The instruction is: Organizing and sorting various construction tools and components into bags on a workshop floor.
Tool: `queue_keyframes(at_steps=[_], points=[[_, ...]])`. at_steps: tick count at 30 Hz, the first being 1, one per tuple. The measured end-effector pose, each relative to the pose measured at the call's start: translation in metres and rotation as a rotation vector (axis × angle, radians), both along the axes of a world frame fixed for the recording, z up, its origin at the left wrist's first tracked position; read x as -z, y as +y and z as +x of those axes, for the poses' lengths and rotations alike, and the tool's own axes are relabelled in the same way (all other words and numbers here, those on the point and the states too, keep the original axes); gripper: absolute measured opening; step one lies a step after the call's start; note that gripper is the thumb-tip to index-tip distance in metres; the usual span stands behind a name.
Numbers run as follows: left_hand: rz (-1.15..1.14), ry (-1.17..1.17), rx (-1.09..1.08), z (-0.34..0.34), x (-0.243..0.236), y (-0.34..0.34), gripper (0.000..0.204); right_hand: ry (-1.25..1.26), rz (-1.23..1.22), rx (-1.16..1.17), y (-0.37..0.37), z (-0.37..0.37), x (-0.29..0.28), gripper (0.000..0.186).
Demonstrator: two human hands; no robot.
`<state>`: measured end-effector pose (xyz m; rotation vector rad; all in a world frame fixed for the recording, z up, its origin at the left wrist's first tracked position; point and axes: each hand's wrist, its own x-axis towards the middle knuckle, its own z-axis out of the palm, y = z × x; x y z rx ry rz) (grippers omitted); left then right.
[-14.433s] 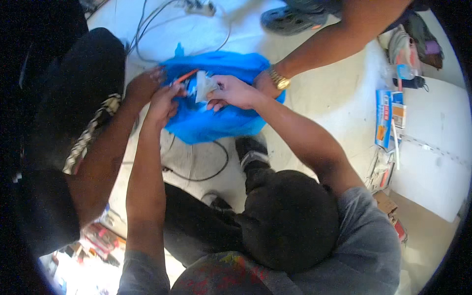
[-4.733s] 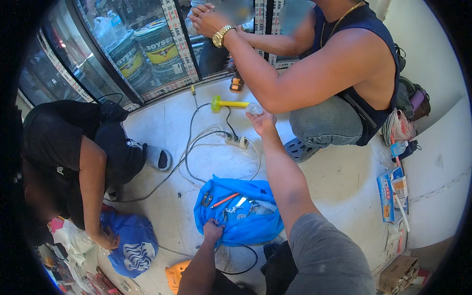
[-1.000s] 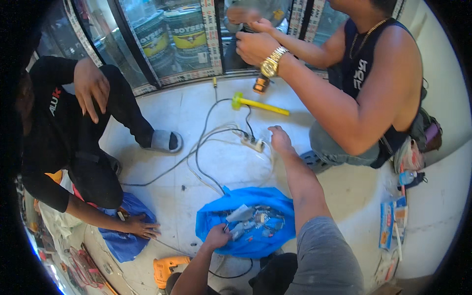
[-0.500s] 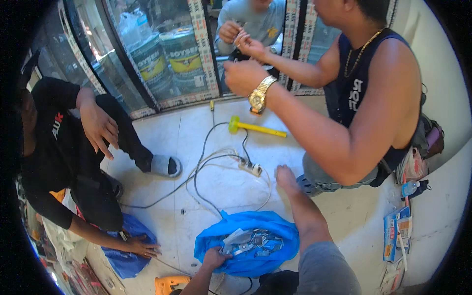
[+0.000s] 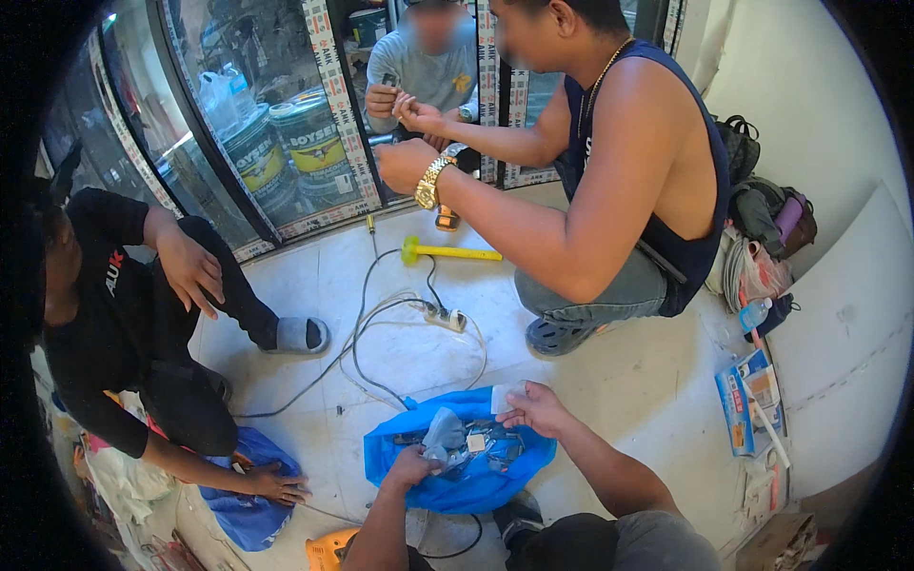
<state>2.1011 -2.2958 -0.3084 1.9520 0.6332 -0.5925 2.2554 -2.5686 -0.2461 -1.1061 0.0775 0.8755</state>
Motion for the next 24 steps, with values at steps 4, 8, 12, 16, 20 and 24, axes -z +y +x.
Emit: queue_keyframes(at_steps=[4,8,12,16,20,24], points=[[-0.015,-0.084,0.034,-0.009,-0.002,0.002,0.047,-0.026,-0.086,-0.029,0.001,-0.023,-0.008,0.021],[-0.041,-0.067,-0.047,-0.01,-0.015,0.007,0.046,-0.083,-0.168,-0.1,-0.003,-0.037,0.012,0.022],[-0.168,-0.19,-0.293,-0.015,-0.011,0.012,0.052,0.005,-0.064,-0.093,0.011,-0.052,0.01,0.023],[-0.407,-0.139,-0.333,-0.015,-0.037,0.02,0.039,-0.016,-0.063,-0.173,0.026,-0.051,0.0,0.022],[-0.691,-0.146,-0.462,-0.016,-0.054,0.027,0.028,-0.055,-0.089,-0.221,0.04,-0.046,0.002,0.02],[-0.829,-0.19,-0.566,-0.022,-0.057,0.028,0.028,-0.072,-0.05,-0.23,0.049,-0.048,0.004,0.017]])
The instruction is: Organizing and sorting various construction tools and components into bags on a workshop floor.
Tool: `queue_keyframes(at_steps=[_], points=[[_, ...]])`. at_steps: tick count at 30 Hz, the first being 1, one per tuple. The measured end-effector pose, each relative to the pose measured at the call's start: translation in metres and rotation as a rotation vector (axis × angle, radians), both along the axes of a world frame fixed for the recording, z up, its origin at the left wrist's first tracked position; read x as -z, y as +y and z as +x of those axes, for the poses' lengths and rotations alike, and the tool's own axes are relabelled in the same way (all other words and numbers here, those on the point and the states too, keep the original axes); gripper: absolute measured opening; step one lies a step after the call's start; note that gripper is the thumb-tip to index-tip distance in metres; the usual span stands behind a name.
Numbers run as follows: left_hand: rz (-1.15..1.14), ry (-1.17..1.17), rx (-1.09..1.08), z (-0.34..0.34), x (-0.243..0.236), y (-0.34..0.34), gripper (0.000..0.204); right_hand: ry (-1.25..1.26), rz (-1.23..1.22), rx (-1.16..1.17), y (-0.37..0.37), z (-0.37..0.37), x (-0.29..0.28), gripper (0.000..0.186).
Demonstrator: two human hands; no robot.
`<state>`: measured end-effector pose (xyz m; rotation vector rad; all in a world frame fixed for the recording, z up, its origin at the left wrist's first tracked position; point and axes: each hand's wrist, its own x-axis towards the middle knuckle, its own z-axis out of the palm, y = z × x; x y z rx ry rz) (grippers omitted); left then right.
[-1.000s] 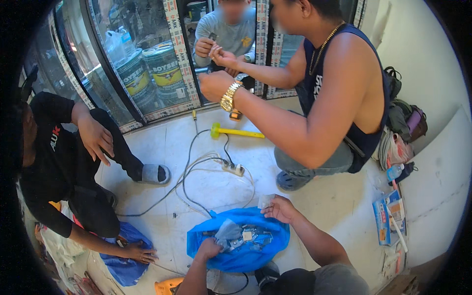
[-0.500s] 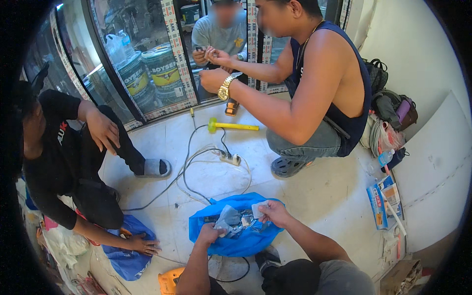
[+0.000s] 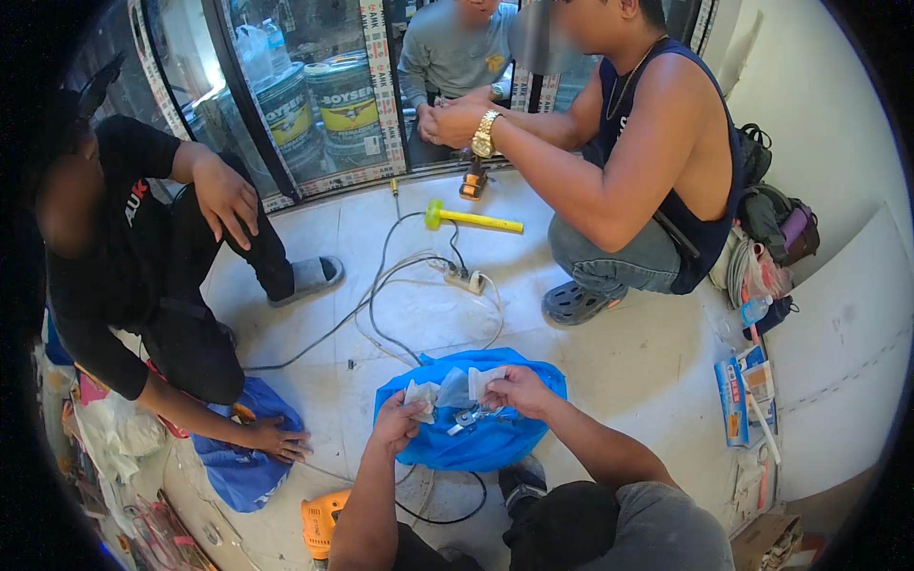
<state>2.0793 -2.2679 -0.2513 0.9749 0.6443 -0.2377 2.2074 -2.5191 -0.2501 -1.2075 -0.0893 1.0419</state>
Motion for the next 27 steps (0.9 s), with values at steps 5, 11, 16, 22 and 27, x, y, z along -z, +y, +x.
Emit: queue_keyframes(at_steps=[5,11,16,22,27], points=[[-0.164,0.037,0.014,-0.008,-0.007,0.0,0.034,0.072,0.092,-0.045,0.005,-0.009,-0.008,0.02],[0.111,-0.025,0.151,-0.001,-0.014,-0.011,0.035,0.061,0.085,0.013,-0.003,-0.012,-0.002,0.022],[0.126,-0.092,0.088,0.01,-0.032,-0.011,0.021,0.075,-0.086,0.084,-0.01,0.002,0.008,0.022],[-0.049,0.007,-0.02,0.006,-0.015,-0.007,0.019,0.11,-0.082,-0.067,0.004,-0.026,0.017,0.033],[0.128,0.027,0.044,0.002,-0.007,-0.01,0.024,-0.934,-0.501,-0.276,-0.034,-0.011,0.052,0.045]])
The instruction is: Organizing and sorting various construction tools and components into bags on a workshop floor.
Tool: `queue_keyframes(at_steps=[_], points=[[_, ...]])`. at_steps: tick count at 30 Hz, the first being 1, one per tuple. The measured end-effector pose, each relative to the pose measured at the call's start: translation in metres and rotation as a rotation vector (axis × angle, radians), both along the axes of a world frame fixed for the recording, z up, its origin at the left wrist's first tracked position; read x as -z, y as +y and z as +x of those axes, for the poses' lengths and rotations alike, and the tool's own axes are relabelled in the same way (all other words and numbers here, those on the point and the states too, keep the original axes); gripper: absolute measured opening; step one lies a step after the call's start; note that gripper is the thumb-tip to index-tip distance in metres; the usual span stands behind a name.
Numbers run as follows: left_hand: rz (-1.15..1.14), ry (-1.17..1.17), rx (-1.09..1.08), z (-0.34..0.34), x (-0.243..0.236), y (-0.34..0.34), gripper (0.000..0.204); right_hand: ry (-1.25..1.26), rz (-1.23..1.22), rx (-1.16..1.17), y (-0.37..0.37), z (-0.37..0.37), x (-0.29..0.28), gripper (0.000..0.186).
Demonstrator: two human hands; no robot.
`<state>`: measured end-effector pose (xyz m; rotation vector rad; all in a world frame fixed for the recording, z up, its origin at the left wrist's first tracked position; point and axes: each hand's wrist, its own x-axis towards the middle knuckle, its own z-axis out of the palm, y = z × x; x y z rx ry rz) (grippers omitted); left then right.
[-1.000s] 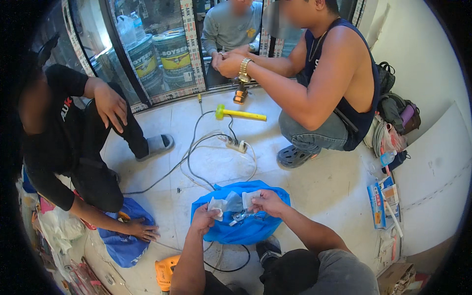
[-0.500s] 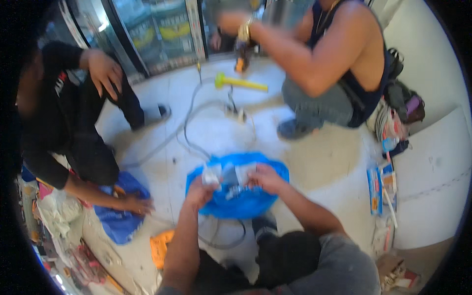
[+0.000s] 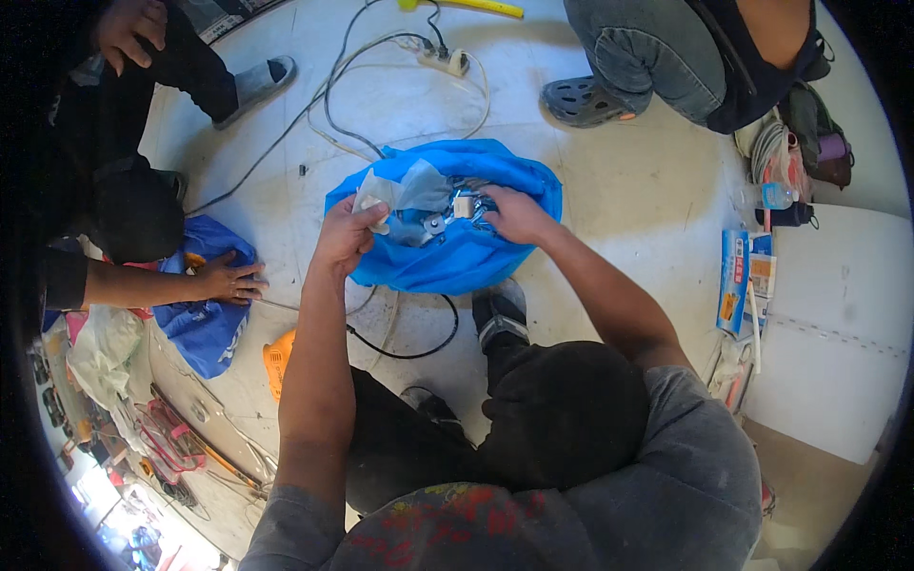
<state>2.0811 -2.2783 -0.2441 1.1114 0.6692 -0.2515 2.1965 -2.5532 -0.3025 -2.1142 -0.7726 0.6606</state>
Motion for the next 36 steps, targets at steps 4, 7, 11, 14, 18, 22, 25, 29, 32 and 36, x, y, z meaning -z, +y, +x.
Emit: queue_keyframes(at_steps=[4,7,11,14,18,22,25,29,32,36], points=[[0.236,0.107,0.075,-0.004,0.001,0.003,0.022,-0.043,-0.566,-0.189,-0.019,-0.003,-0.007,0.043],[0.397,0.111,0.166,0.008,0.004,-0.014,0.023,-0.111,-0.762,-0.184,-0.03,-0.006,0.003,0.041],[0.61,0.105,0.288,0.011,0.029,-0.018,0.029,-0.158,-0.786,-0.123,-0.027,0.007,0.008,0.048],[0.616,0.17,0.318,0.012,0.042,-0.02,0.03,-0.209,-0.73,-0.022,-0.042,0.022,0.018,0.052],[0.798,0.127,0.449,0.014,0.048,-0.02,0.039,-0.381,-0.514,-0.01,-0.06,0.033,0.017,0.051],[0.99,-0.004,0.59,0.011,0.044,-0.032,0.042,-0.221,-0.618,-0.062,-0.057,0.036,0.011,0.052],[1.04,-0.033,0.67,0.014,0.041,-0.039,0.04,-0.421,-0.46,-0.016,-0.053,0.049,0.011,0.047],[1.065,0.057,0.712,0.015,0.049,-0.042,0.035,-0.244,-0.45,0.251,-0.023,0.088,0.003,0.037],[1.102,0.051,0.687,0.013,0.055,-0.043,0.035,-0.262,-0.325,0.328,-0.017,0.093,0.008,0.033],[1.09,0.028,0.692,0.012,0.059,-0.043,0.036,-0.418,-0.515,0.018,-0.018,0.085,0.022,0.042]])
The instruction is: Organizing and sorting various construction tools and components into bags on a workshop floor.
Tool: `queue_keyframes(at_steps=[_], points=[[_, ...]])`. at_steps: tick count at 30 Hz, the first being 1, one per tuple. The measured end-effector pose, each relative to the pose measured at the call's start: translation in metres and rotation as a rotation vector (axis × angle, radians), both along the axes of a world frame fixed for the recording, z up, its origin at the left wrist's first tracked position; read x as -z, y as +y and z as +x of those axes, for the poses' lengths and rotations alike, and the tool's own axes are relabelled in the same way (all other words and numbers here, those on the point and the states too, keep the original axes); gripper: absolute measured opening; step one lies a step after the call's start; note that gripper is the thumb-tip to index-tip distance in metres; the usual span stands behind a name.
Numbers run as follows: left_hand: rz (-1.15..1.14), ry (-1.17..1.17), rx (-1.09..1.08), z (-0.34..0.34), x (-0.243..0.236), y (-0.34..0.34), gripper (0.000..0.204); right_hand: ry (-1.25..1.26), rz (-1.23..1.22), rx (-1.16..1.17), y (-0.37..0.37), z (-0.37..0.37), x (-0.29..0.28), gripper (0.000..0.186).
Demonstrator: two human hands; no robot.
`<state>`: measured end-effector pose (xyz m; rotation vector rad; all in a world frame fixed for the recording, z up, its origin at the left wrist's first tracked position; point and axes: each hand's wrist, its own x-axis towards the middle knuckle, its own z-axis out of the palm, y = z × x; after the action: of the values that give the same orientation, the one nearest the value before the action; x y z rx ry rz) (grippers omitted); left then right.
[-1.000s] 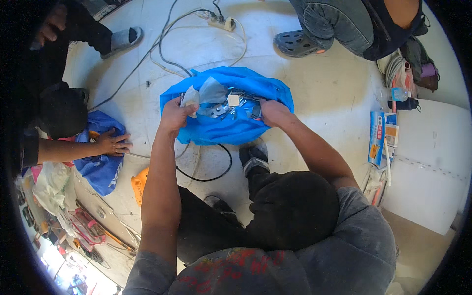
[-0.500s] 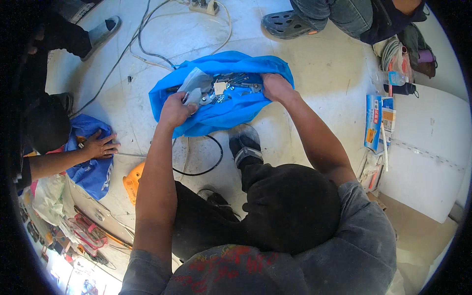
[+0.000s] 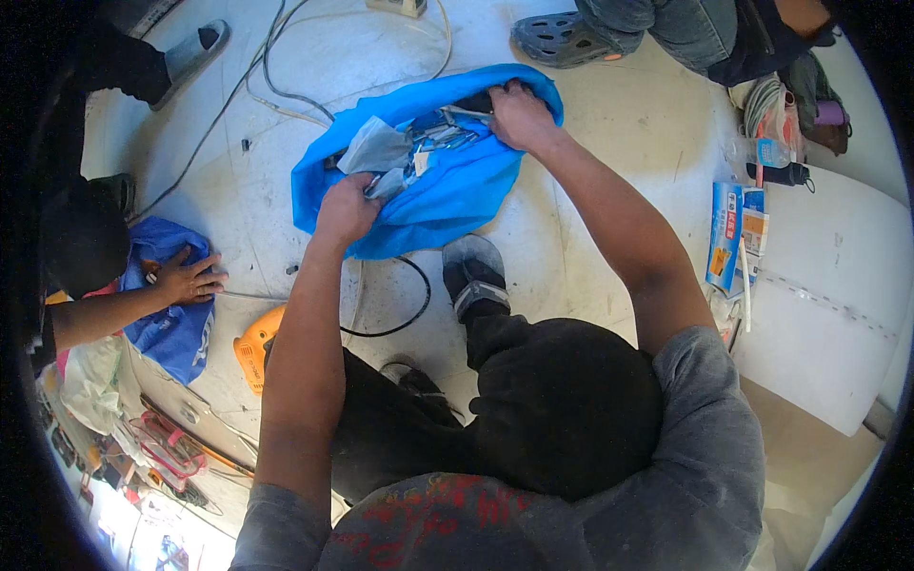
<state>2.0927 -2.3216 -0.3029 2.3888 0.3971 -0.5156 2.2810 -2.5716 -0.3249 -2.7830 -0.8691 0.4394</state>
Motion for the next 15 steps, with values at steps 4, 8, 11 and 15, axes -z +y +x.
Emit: queue_keyframes(at_steps=[4,8,11,15], points=[[0.029,-0.109,-0.054,0.007,0.013,-0.005,0.036,-0.026,-0.138,0.025,0.001,0.005,0.003,0.051],[0.068,-0.366,-0.197,0.009,0.018,0.003,0.036,0.031,-0.3,-0.08,0.049,-0.021,-0.023,0.052],[0.033,-0.332,-0.399,0.023,0.005,0.005,0.035,0.388,0.139,-0.254,0.05,-0.04,-0.033,0.045],[0.03,-0.242,-0.461,0.031,-0.002,0.004,0.034,0.424,-0.036,-0.122,0.028,-0.039,-0.028,0.04]])
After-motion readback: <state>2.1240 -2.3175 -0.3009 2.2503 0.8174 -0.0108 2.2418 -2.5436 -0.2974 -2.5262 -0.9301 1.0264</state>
